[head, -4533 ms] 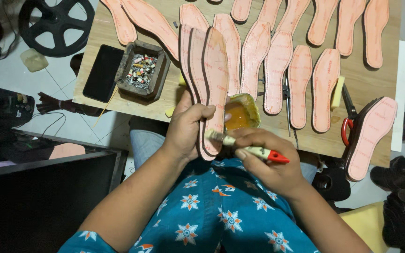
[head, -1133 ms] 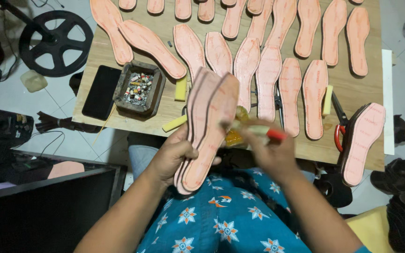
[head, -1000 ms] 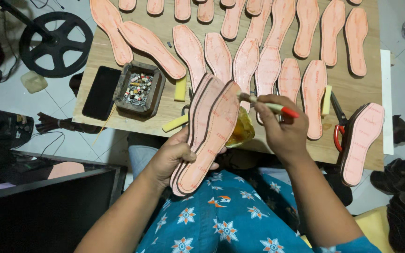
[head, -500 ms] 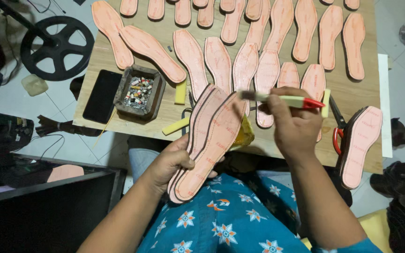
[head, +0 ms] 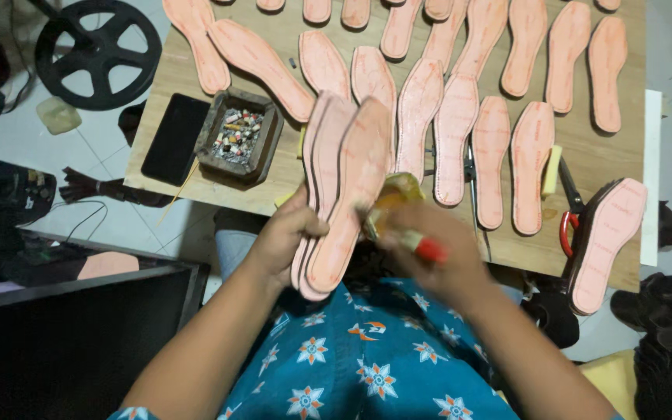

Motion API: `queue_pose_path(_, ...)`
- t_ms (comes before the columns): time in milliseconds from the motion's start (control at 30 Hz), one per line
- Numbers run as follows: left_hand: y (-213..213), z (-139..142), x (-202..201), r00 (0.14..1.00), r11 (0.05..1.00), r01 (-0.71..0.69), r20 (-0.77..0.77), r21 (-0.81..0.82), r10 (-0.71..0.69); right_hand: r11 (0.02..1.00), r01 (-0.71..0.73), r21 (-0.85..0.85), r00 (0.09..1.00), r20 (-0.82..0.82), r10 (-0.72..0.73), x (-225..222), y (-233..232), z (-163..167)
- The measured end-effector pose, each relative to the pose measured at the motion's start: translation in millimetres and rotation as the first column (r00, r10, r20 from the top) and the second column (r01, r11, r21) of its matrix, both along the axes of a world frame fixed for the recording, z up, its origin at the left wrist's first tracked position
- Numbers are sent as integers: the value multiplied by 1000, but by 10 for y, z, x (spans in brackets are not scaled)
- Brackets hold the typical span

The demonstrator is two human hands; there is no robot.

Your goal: The person brushes yellow adhesive onto shoe insoles one at a time, holding each insole in one hand while coating its surface, then stacks the coated insoles on the table. Midway the person refills the small glue container from a metal can and resumes brushing.

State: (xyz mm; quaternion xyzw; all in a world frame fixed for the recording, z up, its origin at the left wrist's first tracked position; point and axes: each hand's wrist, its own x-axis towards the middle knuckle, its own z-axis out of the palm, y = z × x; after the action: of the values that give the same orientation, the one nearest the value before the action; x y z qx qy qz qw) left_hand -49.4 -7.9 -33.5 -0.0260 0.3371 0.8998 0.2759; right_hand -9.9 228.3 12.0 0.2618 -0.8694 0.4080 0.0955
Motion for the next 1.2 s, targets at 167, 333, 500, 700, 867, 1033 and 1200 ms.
queue_pose_path(167,-9,16,-91,998,997,-66,13,41,66,974,-195,-118,968,140,210,317,-161,102)
queue_pose_path(333,9,76,2,996,997,82,-43,-1,-82,912,271,-309,898,423,-124,-22,71,-85)
queue_pose_path(500,-92,133,83,981,976,181,49,120,-188,735,486,-473,870,345,-353,-515,435,-181)
queue_pose_path(700,-75,144,90,980,976,188,46,113,-194,759,417,-501,901,340,-270,-475,435,-183)
queue_pose_path(867,-25,83,56,1000,993,31,-3,115,-31,883,271,-383,958,197,-209,-217,253,-20)
queue_pose_path(1033,-2,-61,-148,998,984,-37,-44,172,45,988,-142,-65,989,22,144,205,-23,154)
queue_pose_path(1200,25,-94,-218,979,968,-203,22,150,202,955,-110,-276,981,123,148,285,56,208)
